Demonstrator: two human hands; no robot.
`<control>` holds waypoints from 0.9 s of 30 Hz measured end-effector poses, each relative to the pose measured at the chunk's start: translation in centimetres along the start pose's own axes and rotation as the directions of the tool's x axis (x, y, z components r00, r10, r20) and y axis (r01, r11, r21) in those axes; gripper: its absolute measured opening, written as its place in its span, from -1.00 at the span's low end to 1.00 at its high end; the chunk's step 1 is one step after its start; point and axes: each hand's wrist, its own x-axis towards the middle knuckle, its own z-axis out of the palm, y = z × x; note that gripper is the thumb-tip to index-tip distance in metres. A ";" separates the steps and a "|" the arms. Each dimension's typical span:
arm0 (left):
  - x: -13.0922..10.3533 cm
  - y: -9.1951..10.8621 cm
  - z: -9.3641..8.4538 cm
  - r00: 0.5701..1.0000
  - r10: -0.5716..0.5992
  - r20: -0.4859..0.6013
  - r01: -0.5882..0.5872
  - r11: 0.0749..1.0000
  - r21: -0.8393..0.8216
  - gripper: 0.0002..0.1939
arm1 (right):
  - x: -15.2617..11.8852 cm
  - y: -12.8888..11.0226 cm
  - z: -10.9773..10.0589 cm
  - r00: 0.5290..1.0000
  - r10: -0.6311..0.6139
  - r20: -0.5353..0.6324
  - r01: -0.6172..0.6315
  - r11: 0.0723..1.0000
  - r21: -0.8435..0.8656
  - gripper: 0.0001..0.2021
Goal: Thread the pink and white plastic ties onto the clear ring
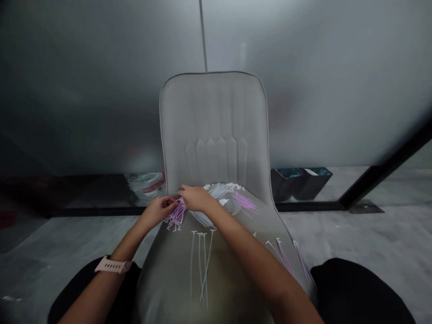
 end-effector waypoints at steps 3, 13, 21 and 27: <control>0.2 0.0 0.2 1.000 0.002 -0.009 -0.002 0.999 -0.034 -0.74 | 2.2 0.5 0.9 0.997 -0.041 0.061 0.042 0.999 -0.007 -0.77; 0.3 0.9 0.4 0.999 -0.033 -0.044 0.025 0.985 -0.168 -0.76 | 2.1 1.7 1.7 1.000 0.010 0.011 -0.011 0.997 0.079 -0.82; -1.2 2.6 -0.6 0.998 -0.055 -0.018 0.047 0.946 -0.319 -0.70 | -1.2 2.2 -0.2 0.963 0.190 -0.191 -0.125 0.942 0.310 -0.94; -0.5 11.7 -1.6 0.895 0.185 0.407 0.127 0.767 -0.628 -0.64 | -8.9 3.7 -6.9 0.815 0.404 -0.416 -0.018 0.735 0.677 -0.85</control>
